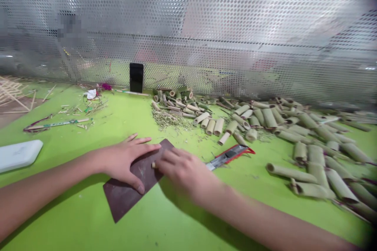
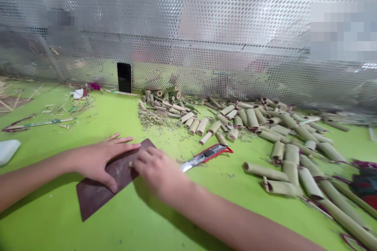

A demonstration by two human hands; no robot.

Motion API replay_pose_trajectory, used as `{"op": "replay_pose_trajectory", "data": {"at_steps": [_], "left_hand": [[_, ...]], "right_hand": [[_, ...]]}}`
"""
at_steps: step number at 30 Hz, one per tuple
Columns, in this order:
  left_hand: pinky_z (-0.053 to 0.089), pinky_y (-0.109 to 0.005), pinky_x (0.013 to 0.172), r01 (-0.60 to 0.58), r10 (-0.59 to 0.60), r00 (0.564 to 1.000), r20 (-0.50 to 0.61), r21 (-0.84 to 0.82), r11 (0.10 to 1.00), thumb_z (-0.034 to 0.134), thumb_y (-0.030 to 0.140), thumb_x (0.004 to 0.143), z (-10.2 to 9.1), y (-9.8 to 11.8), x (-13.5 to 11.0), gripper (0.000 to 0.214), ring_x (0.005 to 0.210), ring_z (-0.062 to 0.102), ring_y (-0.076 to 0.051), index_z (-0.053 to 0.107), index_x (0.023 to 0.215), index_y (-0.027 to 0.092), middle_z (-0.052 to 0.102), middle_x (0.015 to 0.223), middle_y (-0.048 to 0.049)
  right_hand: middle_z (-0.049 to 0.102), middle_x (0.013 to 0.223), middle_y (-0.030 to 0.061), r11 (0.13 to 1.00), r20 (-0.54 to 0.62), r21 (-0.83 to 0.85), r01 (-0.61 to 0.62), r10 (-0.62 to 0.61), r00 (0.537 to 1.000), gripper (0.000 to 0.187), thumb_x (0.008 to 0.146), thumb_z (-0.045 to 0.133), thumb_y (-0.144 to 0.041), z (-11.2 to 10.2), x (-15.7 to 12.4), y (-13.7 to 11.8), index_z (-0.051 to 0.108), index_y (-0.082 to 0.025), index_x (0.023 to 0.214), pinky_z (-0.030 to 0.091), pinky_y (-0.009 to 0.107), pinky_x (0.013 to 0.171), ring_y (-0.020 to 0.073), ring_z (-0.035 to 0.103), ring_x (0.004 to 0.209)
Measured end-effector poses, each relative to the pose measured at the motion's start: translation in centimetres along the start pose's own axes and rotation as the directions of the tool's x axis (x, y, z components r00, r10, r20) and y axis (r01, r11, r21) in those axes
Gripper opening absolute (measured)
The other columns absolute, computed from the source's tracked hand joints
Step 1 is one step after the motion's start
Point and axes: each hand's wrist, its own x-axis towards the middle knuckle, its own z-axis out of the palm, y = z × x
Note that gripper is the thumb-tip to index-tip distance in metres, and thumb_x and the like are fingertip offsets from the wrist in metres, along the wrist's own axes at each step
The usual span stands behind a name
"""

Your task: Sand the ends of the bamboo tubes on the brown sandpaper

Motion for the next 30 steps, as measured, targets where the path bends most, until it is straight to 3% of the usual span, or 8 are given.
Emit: {"op": "replay_pose_trajectory", "data": {"at_steps": [3, 6, 14, 20, 30], "left_hand": [[0.017, -0.073, 0.120, 0.028, -0.028, 1.000, 0.011, -0.016, 0.999, 0.081, 0.070, 0.067, 0.0, 0.0, 0.0, 0.120, 0.154, 0.002, -0.051, 0.016, 0.162, 0.039, 0.008, 0.171, -0.0085], [0.017, -0.074, 0.119, 0.044, -0.043, 0.999, 0.018, -0.023, 0.999, 0.081, 0.070, 0.066, 0.0, 0.1, 0.0, 0.120, 0.154, 0.001, -0.051, 0.015, 0.162, 0.041, 0.007, 0.171, -0.0068], [0.013, -0.071, 0.122, 0.001, -0.001, 1.000, 0.001, 0.007, 1.000, 0.080, 0.069, 0.069, 0.0, 0.1, 0.1, 0.117, 0.155, 0.004, -0.046, 0.016, 0.162, 0.039, 0.010, 0.171, -0.0083], [0.012, -0.067, 0.124, -0.025, 0.026, 1.000, -0.009, 0.016, 1.000, 0.078, 0.070, 0.070, -0.1, 0.4, 0.1, 0.116, 0.155, 0.009, -0.044, 0.018, 0.163, 0.036, 0.012, 0.171, -0.0090], [0.014, -0.069, 0.123, -0.022, 0.022, 1.000, -0.010, 0.016, 1.000, 0.079, 0.070, 0.070, 0.0, 0.4, 0.1, 0.118, 0.155, 0.010, -0.044, 0.017, 0.163, 0.035, 0.015, 0.170, -0.0106]], "right_hand": [[0.067, 0.092, 0.0042, 0.998, -0.013, 0.000, 0.063, -0.063, 0.998, 0.014, 0.089, 0.064, -0.010, 0.3, -0.2, -0.8, 0.068, -0.017, 0.101, 0.044, 0.033, 0.074, 0.0201, 0.055, 0.082], [0.067, 0.090, 0.0031, 0.999, -0.057, 0.001, 0.047, -0.047, 0.997, 0.008, 0.090, 0.064, -0.012, 0.5, -0.3, -1.3, 0.067, -0.018, 0.096, 0.043, 0.032, 0.072, 0.0193, 0.055, 0.079], [0.068, 0.088, 0.0022, 0.993, -0.141, 0.090, 0.077, -0.064, 0.988, 0.006, 0.095, 0.065, -0.014, 0.8, 0.4, -0.2, 0.069, -0.018, 0.092, 0.046, 0.030, 0.071, 0.0170, 0.057, 0.076], [0.070, 0.089, 0.0048, 0.998, -0.193, 0.068, -0.011, 0.024, 0.981, 0.007, 0.098, 0.063, -0.016, 1.1, 0.7, 0.3, 0.070, -0.015, 0.096, 0.048, 0.032, 0.072, 0.0184, 0.060, 0.076], [0.070, 0.093, 0.0049, 0.999, -0.170, 0.046, -0.027, 0.034, 0.985, 0.005, 0.096, 0.067, -0.017, 1.0, 0.8, 1.5, 0.072, -0.017, 0.095, 0.048, 0.031, 0.072, 0.0184, 0.060, 0.081]]}}
